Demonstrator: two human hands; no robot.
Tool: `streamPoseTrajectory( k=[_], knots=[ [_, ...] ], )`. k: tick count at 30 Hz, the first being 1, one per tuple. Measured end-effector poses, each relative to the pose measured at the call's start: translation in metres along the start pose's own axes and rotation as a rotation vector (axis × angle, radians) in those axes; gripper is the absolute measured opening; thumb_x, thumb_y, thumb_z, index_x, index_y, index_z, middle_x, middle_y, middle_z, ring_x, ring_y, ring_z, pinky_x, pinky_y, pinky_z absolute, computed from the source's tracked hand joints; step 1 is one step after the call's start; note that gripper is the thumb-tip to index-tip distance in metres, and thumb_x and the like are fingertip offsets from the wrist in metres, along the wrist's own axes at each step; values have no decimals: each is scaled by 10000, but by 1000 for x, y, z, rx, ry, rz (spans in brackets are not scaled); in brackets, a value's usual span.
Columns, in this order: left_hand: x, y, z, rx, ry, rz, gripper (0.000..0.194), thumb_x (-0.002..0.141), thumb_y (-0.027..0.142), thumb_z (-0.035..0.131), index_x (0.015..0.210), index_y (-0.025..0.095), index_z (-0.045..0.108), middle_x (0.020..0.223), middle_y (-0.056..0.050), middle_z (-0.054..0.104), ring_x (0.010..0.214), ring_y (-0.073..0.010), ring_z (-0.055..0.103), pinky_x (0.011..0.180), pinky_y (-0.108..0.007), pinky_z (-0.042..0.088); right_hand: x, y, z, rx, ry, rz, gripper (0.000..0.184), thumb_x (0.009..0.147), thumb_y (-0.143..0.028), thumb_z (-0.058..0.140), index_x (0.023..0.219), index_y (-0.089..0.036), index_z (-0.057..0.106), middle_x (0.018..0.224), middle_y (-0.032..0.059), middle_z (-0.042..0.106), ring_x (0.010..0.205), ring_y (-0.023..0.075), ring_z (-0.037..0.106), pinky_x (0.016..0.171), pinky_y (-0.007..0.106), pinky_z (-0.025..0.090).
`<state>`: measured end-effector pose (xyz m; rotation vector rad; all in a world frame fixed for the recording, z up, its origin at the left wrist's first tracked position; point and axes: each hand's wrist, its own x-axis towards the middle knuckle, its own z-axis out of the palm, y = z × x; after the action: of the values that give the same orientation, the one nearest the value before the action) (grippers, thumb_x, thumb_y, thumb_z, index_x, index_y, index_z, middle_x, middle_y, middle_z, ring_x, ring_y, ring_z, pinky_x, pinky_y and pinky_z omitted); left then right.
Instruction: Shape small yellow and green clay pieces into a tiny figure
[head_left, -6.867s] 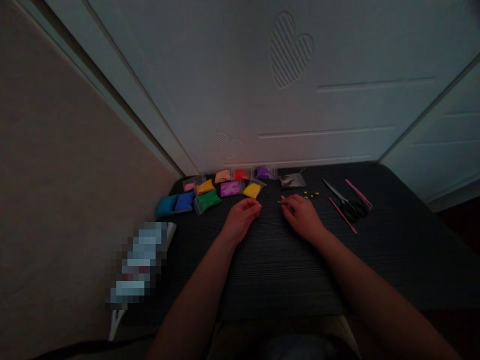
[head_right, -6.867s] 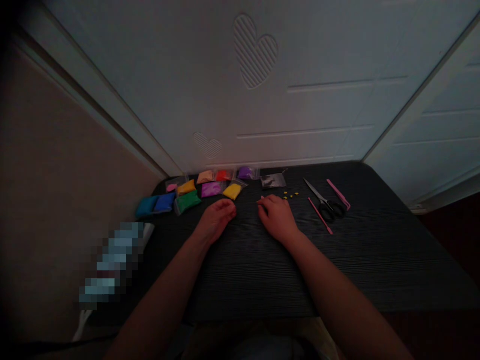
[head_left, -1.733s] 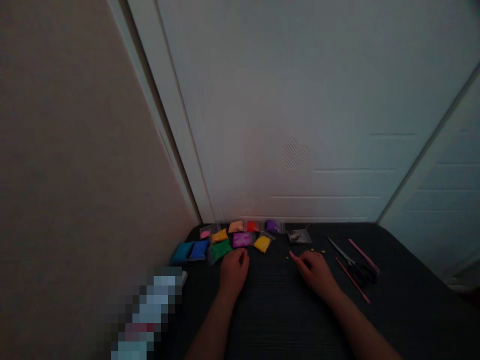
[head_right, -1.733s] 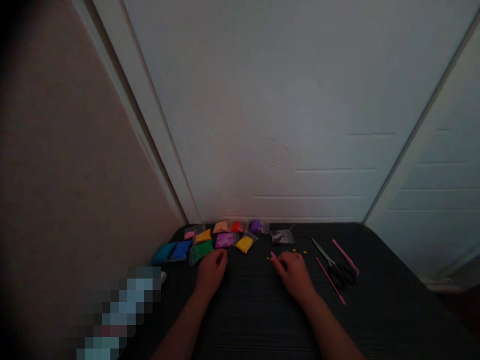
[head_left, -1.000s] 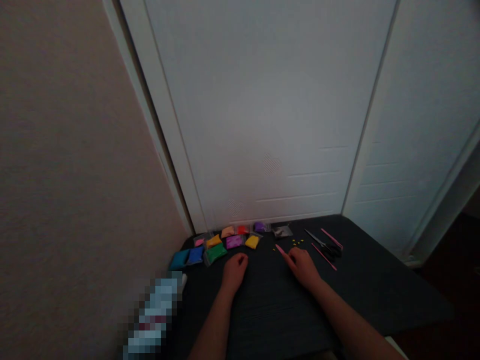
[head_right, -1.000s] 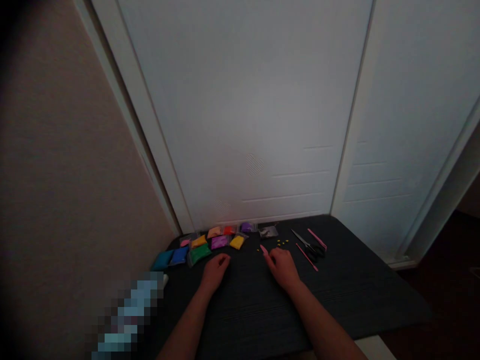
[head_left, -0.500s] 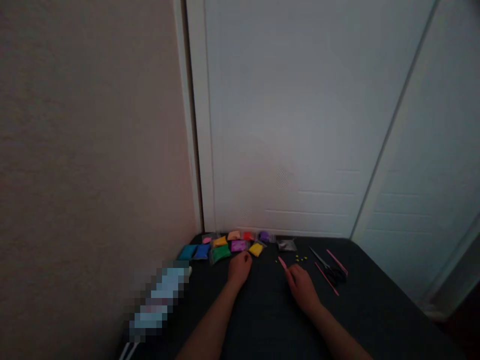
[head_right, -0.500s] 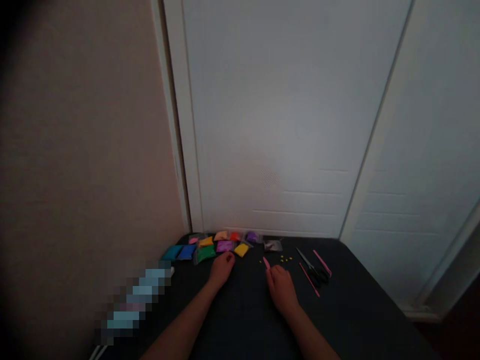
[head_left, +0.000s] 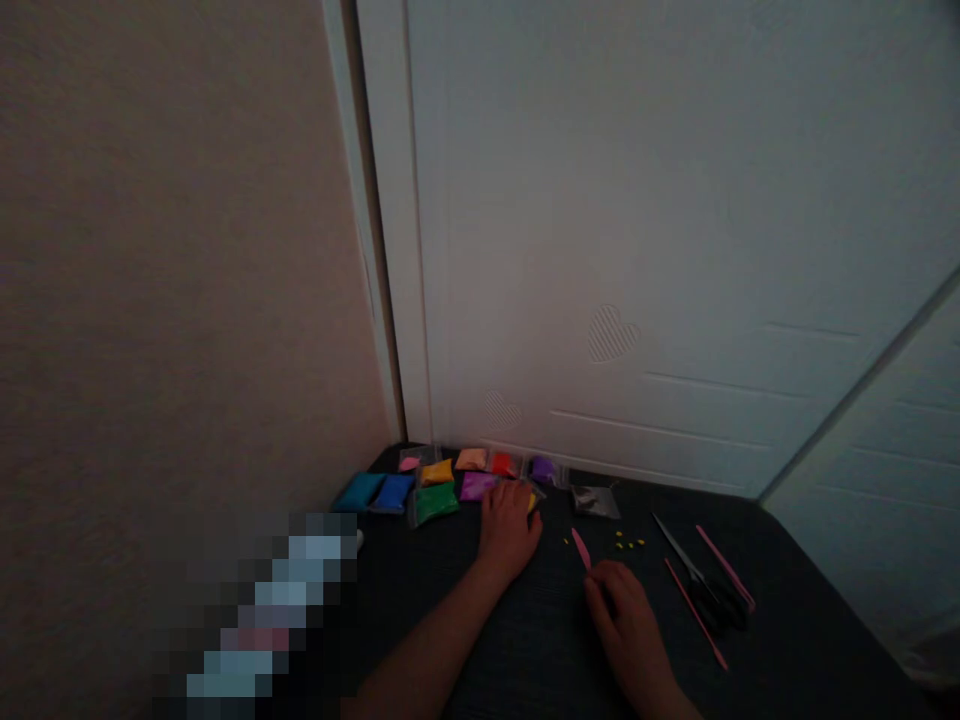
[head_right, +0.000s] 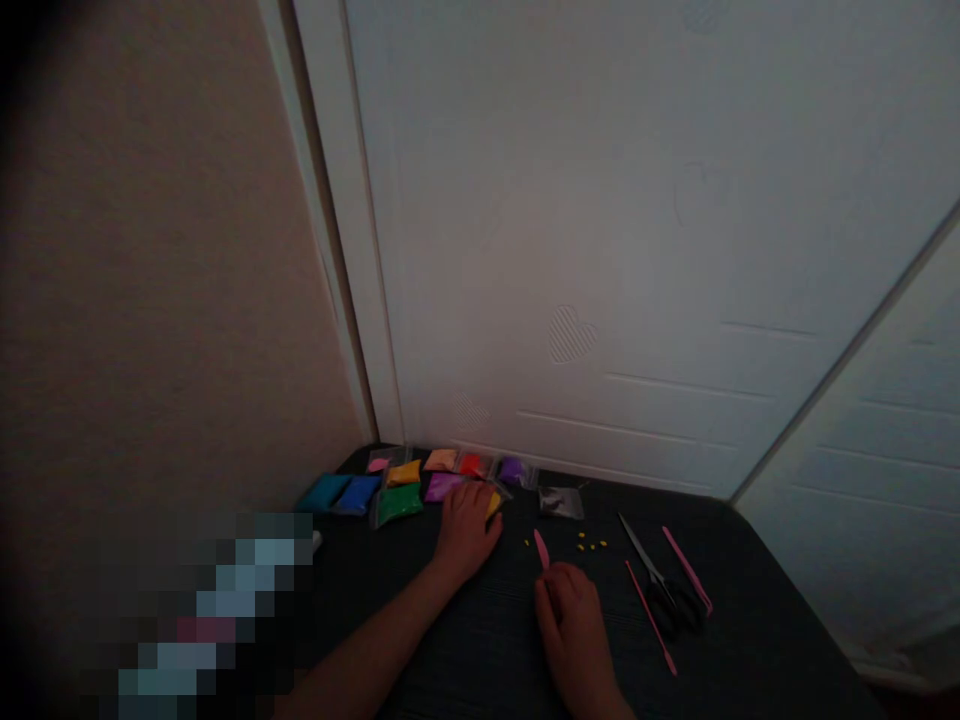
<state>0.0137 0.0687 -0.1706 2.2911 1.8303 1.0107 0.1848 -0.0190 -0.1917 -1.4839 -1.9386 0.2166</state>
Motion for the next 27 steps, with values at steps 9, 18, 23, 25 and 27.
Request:
streamPoseTrajectory(
  k=[9,18,23,25,27],
  knots=[
    [3,-8,7,23,-51,1,321,716,190,496,1036,225,497,1081,-40,495,1030,-226,400,935,-412,264,-3,11,5,-102,-44,29,145,794,-323,472,852,-210,541,1018,86,515,947,204,517,800,355,465],
    [8,-20,13,-40,-109,18,368,748,114,436,1104,209,453,1107,-51,484,1048,-211,404,929,-393,278,2,-1,8,-274,-37,20,237,802,-283,468,1020,-216,531,1053,91,521,969,217,504,831,395,432],
    [13,-26,18,-96,-66,-32,450,729,120,465,1170,190,402,1107,-67,492,1061,-213,412,934,-388,279,8,-16,3,-267,-9,81,124,805,-250,456,833,-191,562,1022,87,525,948,210,491,816,396,411],
    [15,-27,19,-92,-60,-27,471,727,141,475,1187,189,385,1112,-71,491,1067,-219,412,935,-395,275,10,-20,1,-256,19,97,125,797,-231,462,853,-182,563,1015,91,529,935,211,490,806,397,410],
    [16,-26,19,-85,-61,-14,479,731,160,474,1198,184,371,1126,-77,487,1072,-221,412,935,-395,274,12,-22,0,-247,41,115,155,790,-220,464,903,-186,565,1010,88,536,930,211,490,807,401,405]
  ],
)
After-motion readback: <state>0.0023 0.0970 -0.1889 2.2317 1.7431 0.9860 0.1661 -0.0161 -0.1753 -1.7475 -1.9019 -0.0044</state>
